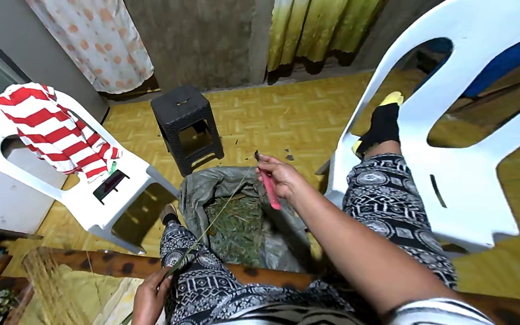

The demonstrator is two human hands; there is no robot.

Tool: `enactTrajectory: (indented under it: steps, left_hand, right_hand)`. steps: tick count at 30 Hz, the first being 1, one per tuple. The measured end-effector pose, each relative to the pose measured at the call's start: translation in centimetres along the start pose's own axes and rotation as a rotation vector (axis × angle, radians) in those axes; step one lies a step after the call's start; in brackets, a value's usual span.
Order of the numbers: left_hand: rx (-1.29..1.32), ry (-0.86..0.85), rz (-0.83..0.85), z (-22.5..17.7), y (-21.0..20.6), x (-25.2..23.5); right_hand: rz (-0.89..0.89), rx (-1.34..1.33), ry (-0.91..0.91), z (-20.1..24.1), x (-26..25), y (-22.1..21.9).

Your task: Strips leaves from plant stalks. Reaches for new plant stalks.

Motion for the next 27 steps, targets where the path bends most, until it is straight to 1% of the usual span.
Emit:
enactTrajectory:
  steps: [17, 21, 27]
  left_hand:
    - [-0.103, 0.127, 0.08, 4.6, 2.5, 1.2]
    - [-0.081, 0.106, 0.065, 5.6, 2.9, 1.6]
    - [-0.07, 0.148, 0.054, 6.6, 3.7, 1.7]
  right_hand:
    - [-0.051, -0.054, 0.085, 3.6, -1.1, 2.8]
    - [-0.061, -0.077, 0.088, 4.2, -1.1, 3.3]
    - [-0.045, -0.072, 0.087, 4.4, -1.1, 3.3]
Point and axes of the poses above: each hand's wrist, its own x-axis away from the middle knuckle, its own y-axis out of the back of the hand, z = x × y, the point moved 5 cm from there along -x, towards the middle knuckle, and after that the axes turned 8 degrees about x, right-handed, at the moved point
